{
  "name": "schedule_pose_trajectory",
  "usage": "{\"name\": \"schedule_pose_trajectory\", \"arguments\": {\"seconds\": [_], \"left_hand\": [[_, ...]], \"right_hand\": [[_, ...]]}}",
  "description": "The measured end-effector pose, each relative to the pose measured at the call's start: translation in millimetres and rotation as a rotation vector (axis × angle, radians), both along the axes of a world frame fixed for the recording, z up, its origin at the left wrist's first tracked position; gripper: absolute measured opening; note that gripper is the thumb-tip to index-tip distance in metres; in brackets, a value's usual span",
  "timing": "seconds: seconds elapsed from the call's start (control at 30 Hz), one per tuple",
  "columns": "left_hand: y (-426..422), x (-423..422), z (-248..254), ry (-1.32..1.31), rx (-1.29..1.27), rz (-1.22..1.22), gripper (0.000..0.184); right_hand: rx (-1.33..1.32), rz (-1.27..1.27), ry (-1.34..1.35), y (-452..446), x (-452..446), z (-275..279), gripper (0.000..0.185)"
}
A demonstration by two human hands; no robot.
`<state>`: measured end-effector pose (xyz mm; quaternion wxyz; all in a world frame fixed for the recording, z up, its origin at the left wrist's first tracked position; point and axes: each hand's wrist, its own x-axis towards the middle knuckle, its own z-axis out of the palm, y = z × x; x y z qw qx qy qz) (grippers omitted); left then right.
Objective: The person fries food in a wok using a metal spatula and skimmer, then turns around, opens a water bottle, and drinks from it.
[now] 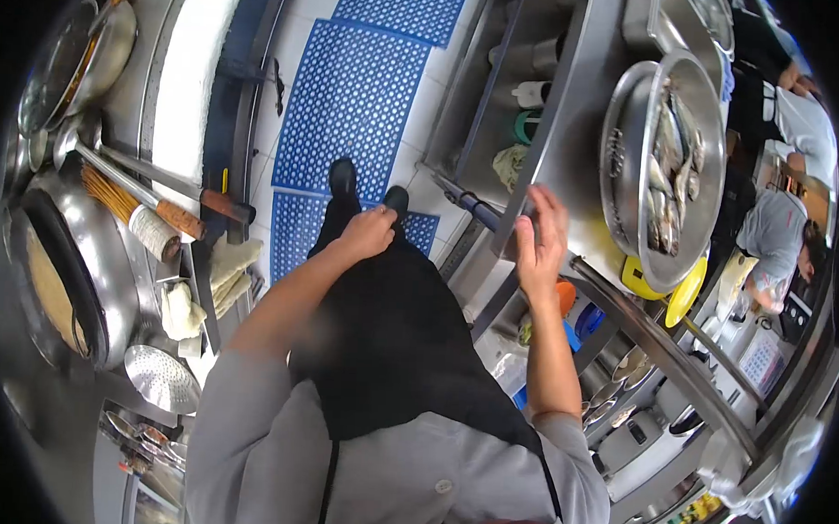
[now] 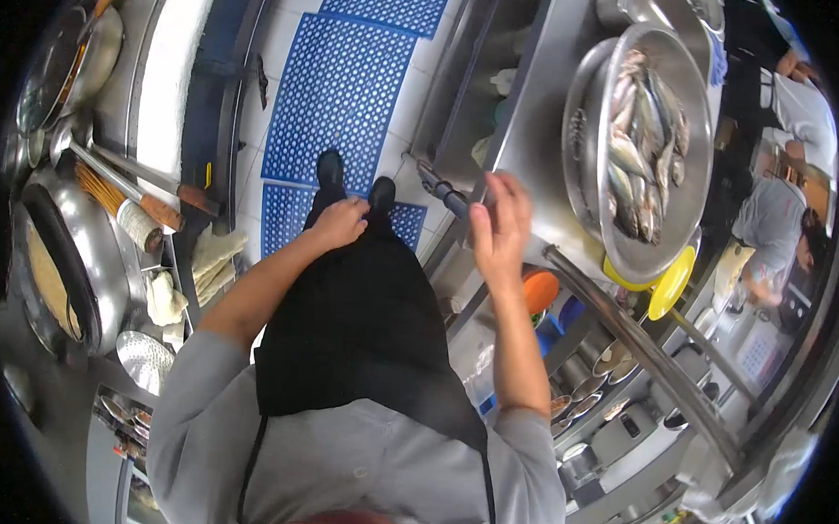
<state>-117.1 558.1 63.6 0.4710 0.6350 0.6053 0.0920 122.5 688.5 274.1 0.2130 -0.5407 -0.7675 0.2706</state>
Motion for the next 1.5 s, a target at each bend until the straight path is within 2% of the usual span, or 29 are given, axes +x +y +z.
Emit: {"name": "schedule_pose_trajectory", "arguments": {"seconds": [0.07,0.17,0.3,0.43,0.53,0.63,0.7,0.73,0.8,0.9,1.0,1.2,1.4,1.5], "left_hand": [[-2,3,-13,0.035,-0.135,-0.125,0.028],[9,27,-45,-0.086,-0.038,-0.055,0.032],[89,63,-50,-0.199,0.044,0.065,0.034],[176,99,-61,-0.289,0.168,0.146,0.03],[227,129,-72,-0.31,0.28,0.31,0.025],[285,137,-77,-0.421,0.076,0.2,0.022],[331,158,-105,-0.247,0.066,0.004,0.021],[345,161,-107,-0.16,0.06,-0.092,0.025],[368,152,-106,-0.415,0.485,0.541,0.052],[400,167,-141,-0.227,0.565,0.179,0.076],[416,173,-149,-0.232,0.456,0.022,0.087],[423,170,-147,-0.507,0.436,0.03,0.086],[427,179,-158,-0.55,0.424,0.021,0.084],[419,185,-164,-0.416,0.52,0.112,0.087]], "right_hand": [[0.185,0.068,-0.227,9,16,-19,0.046],[0.185,0.043,-0.3,10,19,-30,0.053],[0.172,0.003,-0.25,9,26,-39,0.06],[0.138,-0.002,-0.268,10,26,-41,0.067],[0.143,-0.005,-0.32,10,28,-41,0.068],[0.129,-0.018,-0.324,10,28,-41,0.07],[0.126,-0.02,-0.341,8,33,-42,0.07],[0.132,-0.017,-0.348,7,33,-41,0.069],[0.15,-0.011,-0.361,9,32,-42,0.068],[0.123,0.017,-0.391,6,36,-40,0.071],[0.11,0.03,-0.401,8,37,-40,0.072],[0.1,0.022,-0.407,7,38,-40,0.071],[0.089,0.019,-0.396,7,39,-39,0.072],[0.091,0.029,-0.383,8,40,-39,0.072]]}}
